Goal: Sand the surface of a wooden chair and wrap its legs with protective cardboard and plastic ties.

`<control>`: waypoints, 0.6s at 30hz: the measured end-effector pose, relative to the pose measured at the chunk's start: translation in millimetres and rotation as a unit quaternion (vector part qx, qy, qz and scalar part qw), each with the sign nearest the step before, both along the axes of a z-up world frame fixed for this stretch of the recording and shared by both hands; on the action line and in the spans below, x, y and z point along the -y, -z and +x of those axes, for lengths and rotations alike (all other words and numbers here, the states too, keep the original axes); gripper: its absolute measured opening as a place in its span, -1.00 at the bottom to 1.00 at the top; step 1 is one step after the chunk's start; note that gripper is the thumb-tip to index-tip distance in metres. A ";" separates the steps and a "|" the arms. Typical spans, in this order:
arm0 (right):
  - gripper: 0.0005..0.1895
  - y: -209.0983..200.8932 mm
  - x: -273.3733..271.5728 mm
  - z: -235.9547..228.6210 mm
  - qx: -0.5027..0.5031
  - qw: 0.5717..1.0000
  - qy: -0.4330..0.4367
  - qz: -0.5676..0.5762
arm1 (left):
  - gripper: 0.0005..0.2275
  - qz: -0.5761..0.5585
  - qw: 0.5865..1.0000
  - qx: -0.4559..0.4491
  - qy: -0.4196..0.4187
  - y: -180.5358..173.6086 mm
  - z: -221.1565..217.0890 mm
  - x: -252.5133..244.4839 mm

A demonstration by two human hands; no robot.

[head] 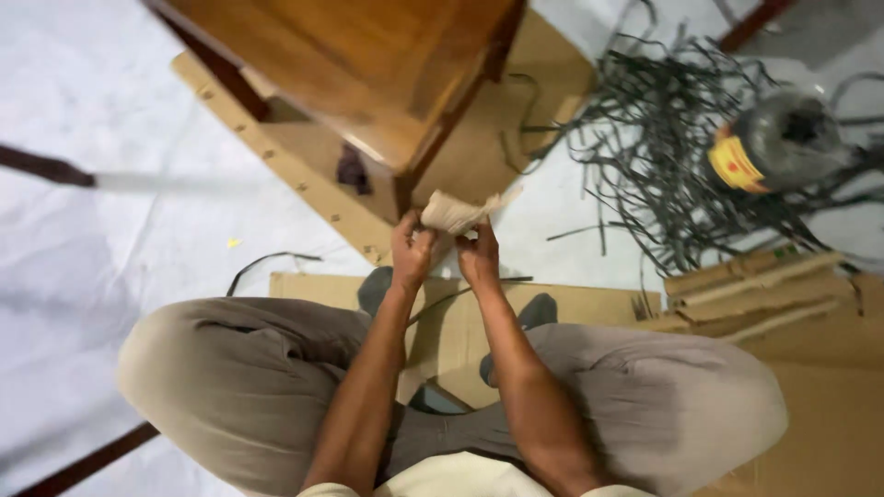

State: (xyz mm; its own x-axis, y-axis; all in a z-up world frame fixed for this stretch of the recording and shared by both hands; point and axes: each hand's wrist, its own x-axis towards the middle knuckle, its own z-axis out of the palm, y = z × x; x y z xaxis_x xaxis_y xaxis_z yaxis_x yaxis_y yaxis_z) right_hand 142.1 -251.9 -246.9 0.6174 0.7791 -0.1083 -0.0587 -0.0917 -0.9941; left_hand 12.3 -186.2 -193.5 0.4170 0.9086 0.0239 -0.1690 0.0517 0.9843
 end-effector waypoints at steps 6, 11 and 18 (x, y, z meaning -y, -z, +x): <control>-0.57 -38.1 -28.1 -37.7 0.156 0.986 -0.036 -0.043 | -0.92 0.092 0.981 -0.018 -0.172 -14.4 -38.9 -9.9; -0.41 -38.7 -35.3 -43.3 0.163 0.983 -0.083 0.028 | -0.80 0.083 0.973 0.022 -0.215 -14.6 -36.1 -25.5; -0.40 -81.0 -34.9 -55.2 0.186 0.980 -0.069 -0.015 | -0.72 0.063 0.969 0.045 -0.234 2.3 -25.2 -30.7</control>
